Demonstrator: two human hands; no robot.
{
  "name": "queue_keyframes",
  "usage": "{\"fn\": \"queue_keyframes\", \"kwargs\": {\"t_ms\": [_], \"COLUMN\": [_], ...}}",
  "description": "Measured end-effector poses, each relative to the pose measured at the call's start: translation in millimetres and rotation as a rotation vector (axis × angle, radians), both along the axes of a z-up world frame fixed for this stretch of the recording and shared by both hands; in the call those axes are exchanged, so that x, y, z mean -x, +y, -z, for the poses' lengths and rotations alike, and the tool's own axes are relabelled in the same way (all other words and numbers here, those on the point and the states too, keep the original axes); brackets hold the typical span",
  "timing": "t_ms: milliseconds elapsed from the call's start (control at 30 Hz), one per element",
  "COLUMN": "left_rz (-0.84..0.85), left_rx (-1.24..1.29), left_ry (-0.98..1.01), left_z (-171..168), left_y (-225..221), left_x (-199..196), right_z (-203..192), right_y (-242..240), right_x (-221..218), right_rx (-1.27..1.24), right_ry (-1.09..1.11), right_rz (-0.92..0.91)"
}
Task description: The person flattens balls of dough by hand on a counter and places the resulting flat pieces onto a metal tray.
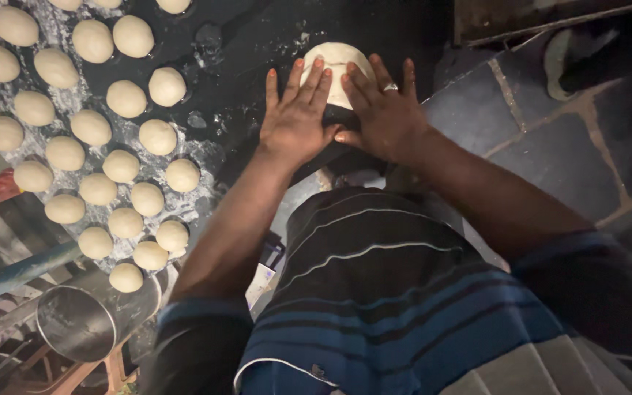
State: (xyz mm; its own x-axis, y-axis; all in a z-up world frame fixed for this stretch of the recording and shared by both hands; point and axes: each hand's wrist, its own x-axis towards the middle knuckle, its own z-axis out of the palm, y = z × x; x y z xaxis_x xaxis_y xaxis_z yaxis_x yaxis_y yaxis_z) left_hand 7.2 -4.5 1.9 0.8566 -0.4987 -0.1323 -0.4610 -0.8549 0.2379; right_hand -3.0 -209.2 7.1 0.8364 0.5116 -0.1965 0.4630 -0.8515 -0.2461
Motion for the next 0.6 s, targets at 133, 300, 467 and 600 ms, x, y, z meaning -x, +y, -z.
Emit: {"fn": "queue_keyframes", "kwargs": {"t_ms": [133,300,467,600], "left_rz": [-0.076,-0.284,-0.233,-0.347], "left_rx": [0.026,0.011,0.085,0.166], "left_ry": [-0.161,-0.084,-0.129,-0.048], "left_z": [-20,-9,10,15], "left_y": [-4,-4,-8,-10], "left_x": [-17,-43,-66,-64], "right_z": [-1,25,40,43], "right_y": [-13,-11,4,13], "right_x": [-23,-46,-57,-60], "right_rx": [-0.149,-0.078,-0.036,-0.242], "right_ry": [-0.298,-0.229,-0.102,0.019], "right_rz": [0.007,0.259,0.342,0.433]}}
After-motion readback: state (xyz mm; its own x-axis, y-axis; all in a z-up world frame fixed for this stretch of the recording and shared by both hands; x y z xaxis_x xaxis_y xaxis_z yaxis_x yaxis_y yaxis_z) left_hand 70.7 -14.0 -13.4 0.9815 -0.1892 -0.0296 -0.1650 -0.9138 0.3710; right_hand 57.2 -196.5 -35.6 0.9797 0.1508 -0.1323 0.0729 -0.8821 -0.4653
